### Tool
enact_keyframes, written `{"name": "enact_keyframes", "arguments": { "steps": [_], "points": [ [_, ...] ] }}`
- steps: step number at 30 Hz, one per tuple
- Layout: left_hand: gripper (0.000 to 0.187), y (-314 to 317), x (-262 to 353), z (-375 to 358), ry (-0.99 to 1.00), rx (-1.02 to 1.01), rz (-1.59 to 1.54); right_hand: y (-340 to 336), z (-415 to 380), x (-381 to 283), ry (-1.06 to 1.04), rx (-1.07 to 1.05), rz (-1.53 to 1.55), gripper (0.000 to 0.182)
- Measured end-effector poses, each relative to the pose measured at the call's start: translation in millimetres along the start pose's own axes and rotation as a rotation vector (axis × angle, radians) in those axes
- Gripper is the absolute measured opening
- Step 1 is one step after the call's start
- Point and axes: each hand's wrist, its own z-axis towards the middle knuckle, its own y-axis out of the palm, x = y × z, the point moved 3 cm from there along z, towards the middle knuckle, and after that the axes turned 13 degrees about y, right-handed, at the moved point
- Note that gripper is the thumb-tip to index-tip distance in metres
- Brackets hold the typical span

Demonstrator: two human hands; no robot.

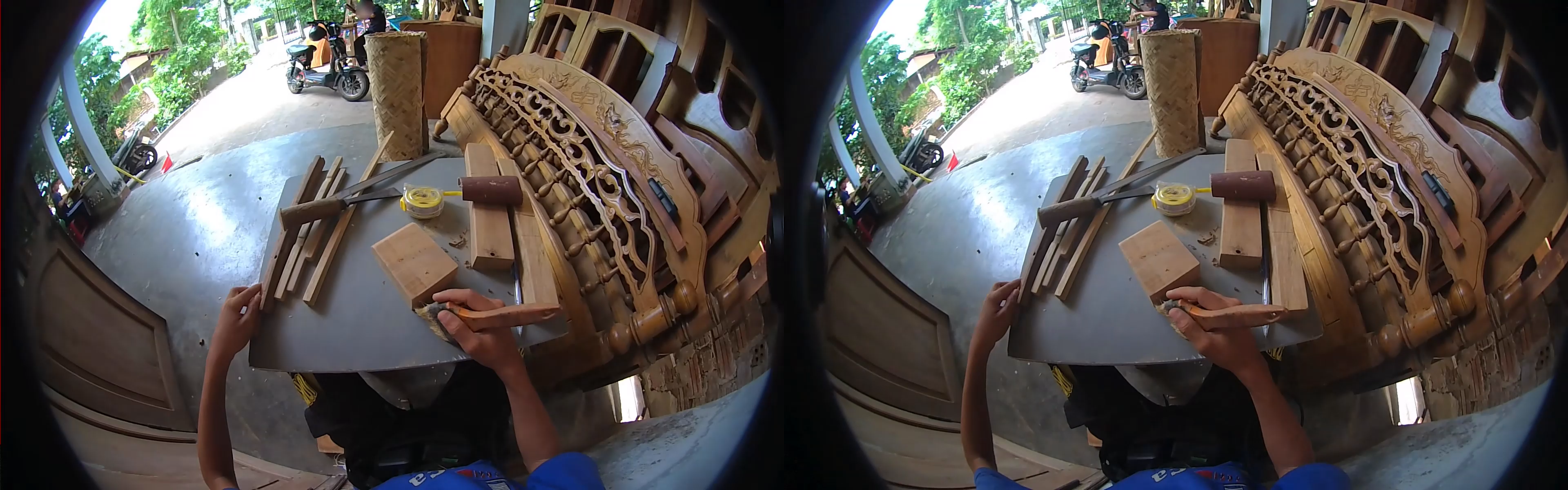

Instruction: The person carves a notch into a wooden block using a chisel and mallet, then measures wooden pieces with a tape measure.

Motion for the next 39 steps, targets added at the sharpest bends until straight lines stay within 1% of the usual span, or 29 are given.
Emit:
{"name": "enact_keyframes", "arguments": {
  "steps": [2, 5, 8, 12, 15, 18, 21, 22, 25, 26, 29, 32, 35, 39],
  "points": [
    [0.029, -2, -2, 2, -0.015, -0.053, -0.082, 1, 0, 0, -0.023, 0.002, -0.007, 0.021],
    [0.029, -2, -1, 5, -0.1, -0.051, -0.222, -1, -1, -2, -0.029, -0.008, -0.036, 0.022],
    [0.028, -1, -6, 10, -0.129, -0.007, -0.172, 0, -1, -1, -0.023, -0.023, -0.036, 0.023],
    [0.025, 0, -3, 32, 0.083, 0.238, -0.025, 0, -1, -3, -0.01, -0.032, -0.041, 0.024],
    [0.022, 2, 32, 55, 0.111, 0.274, 0.031, 1, -1, -1, -0.001, -0.036, -0.051, 0.024],
    [0.019, 11, 47, 75, 0.226, 0.14, 0.108, 1, -1, 0, -0.007, -0.028, -0.039, 0.024],
    [0.018, 24, 48, 83, 0.247, 0.047, 0.195, 1, 0, -1, -0.005, -0.009, -0.027, 0.024],
    [0.018, 29, 50, 85, 0.169, -0.008, 0.152, 2, 0, -1, 0.0, -0.01, -0.022, 0.024],
    [0.019, 44, 59, 82, 0.244, 0.028, 0.431, 2, 0, -1, 0.009, -0.01, -0.009, 0.023],
    [0.021, 48, 59, 84, 0.188, -0.006, 0.467, 1, 0, -2, 0.008, -0.014, -0.011, 0.022],
    [0.021, 55, 53, 91, 0.24, 0.0, 0.423, 1, 0, -1, 0.013, -0.026, -0.01, 0.022],
    [0.02, 59, 50, 93, 0.201, 0.009, 0.426, 0, -1, 1, 0.017, -0.042, -0.016, 0.022],
    [0.02, 50, 66, 85, 0.147, -0.02, 0.248, -1, 0, 0, 0.019, -0.051, -0.01, 0.022],
    [0.021, 37, 81, 68, 0.091, 0.05, 0.094, 0, -1, 1, -0.012, -0.012, 0.006, 0.023]
  ]
}}
